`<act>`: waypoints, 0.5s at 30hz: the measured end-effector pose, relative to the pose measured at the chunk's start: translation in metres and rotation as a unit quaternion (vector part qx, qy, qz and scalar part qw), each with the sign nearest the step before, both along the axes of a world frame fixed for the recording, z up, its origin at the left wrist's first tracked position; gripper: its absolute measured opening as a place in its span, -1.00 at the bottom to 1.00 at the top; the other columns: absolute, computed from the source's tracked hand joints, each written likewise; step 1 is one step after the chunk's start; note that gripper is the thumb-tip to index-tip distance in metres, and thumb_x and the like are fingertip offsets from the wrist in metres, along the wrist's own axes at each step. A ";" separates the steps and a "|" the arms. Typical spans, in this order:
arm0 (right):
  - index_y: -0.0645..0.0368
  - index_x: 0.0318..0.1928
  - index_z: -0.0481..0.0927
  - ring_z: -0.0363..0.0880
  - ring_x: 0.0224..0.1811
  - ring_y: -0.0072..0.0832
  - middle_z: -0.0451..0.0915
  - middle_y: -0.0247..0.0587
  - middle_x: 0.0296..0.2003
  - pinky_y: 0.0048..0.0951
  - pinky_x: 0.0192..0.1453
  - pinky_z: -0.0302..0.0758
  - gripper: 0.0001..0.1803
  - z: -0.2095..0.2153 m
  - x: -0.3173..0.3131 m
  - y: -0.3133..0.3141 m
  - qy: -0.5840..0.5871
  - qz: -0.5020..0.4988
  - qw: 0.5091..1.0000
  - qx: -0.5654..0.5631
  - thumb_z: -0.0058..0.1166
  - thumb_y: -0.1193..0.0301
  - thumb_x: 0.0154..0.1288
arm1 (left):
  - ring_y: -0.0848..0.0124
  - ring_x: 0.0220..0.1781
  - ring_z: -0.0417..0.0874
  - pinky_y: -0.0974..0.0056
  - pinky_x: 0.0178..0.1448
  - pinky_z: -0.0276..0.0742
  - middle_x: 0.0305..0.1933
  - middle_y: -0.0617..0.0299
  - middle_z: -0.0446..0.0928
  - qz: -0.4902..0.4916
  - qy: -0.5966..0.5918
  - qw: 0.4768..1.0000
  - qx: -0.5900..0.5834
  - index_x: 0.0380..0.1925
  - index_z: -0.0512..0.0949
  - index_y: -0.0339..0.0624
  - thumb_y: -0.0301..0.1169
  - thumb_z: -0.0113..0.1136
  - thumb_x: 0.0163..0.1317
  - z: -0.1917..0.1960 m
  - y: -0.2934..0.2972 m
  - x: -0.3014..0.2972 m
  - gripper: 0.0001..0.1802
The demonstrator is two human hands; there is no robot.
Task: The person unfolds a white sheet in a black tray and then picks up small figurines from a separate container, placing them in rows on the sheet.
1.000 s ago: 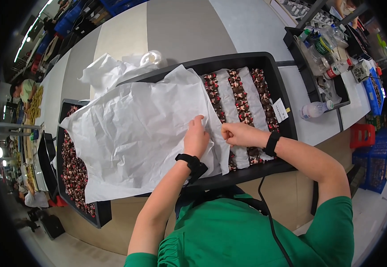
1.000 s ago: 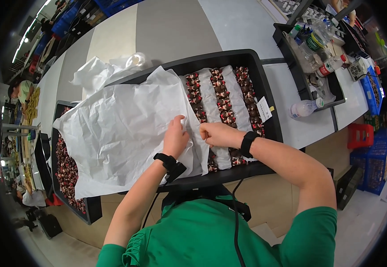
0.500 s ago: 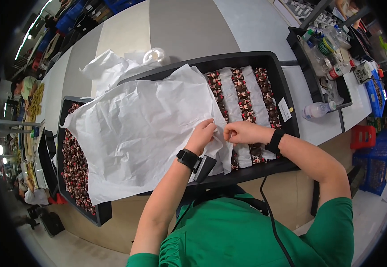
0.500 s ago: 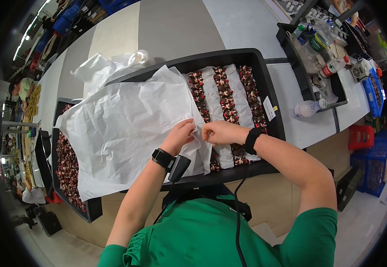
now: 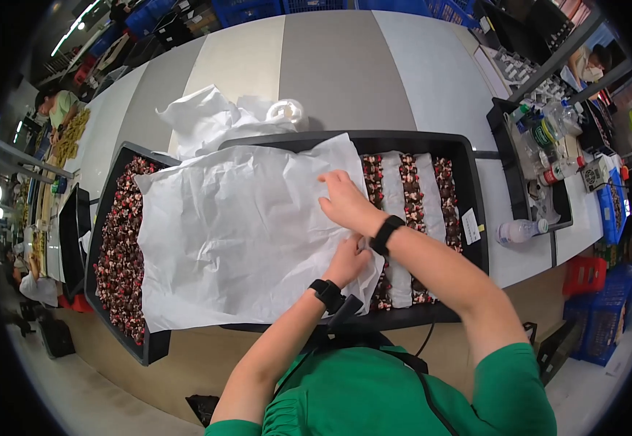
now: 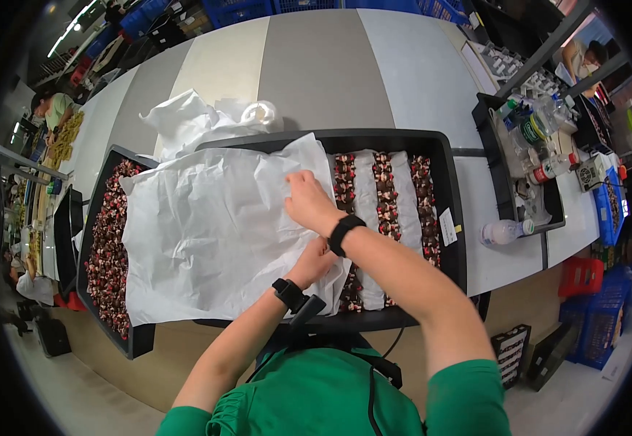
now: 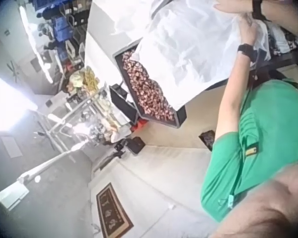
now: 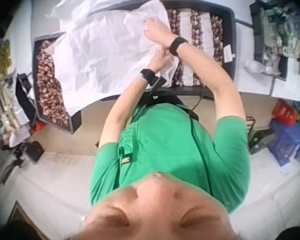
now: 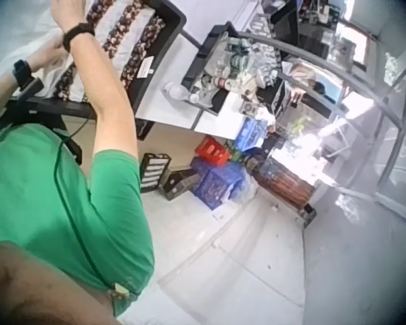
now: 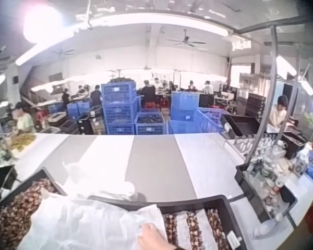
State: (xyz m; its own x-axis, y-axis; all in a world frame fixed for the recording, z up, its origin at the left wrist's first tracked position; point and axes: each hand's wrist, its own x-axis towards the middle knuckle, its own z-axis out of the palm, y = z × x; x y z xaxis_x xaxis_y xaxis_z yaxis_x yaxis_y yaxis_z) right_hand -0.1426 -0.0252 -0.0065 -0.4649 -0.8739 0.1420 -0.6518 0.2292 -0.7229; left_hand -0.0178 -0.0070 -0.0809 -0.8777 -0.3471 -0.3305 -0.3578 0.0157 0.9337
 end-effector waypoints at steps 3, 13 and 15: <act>0.37 0.10 0.40 0.41 0.14 0.12 0.43 0.21 0.03 -0.07 0.27 0.38 -0.52 -0.039 -0.020 -0.028 0.036 -0.110 0.992 -0.039 0.07 0.51 0.13 | 0.20 -0.25 0.54 0.19 -0.12 0.47 -0.13 -0.08 0.49 0.003 -0.056 0.998 -0.040 0.21 0.35 -0.37 -0.35 0.14 0.17 0.006 0.006 0.008 -0.40; 0.26 -0.02 0.56 0.51 0.06 0.02 0.55 0.11 -0.02 -0.16 0.21 0.44 -0.68 -0.065 -0.063 -0.032 -0.114 -0.188 0.974 0.048 0.02 0.47 0.21 | 0.17 -0.16 0.64 0.16 0.03 0.54 -0.13 -0.10 0.58 -0.015 -0.085 0.996 -0.006 0.24 0.28 -0.40 -0.24 0.22 0.20 0.053 0.006 0.037 -0.32; 0.22 0.00 0.58 0.63 -0.06 -0.11 0.61 0.05 -0.04 -0.22 -0.01 0.57 -0.69 -0.075 -0.077 -0.027 -0.193 -0.175 0.965 0.020 -0.04 0.47 0.26 | 0.18 -0.14 0.65 0.16 0.05 0.54 -0.16 -0.08 0.61 -0.052 -0.110 0.993 -0.001 0.19 0.31 -0.39 -0.24 0.24 0.19 0.061 0.003 0.042 -0.35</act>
State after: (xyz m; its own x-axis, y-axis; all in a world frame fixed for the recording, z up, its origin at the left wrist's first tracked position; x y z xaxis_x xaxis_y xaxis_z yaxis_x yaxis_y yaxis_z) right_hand -0.2192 -0.0525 -0.0818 -0.7437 -0.6555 -0.1313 -0.2142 0.4198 -0.8820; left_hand 0.0246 -0.0036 -0.0198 -0.8160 -0.2587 -0.5169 -0.5486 0.0648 0.8336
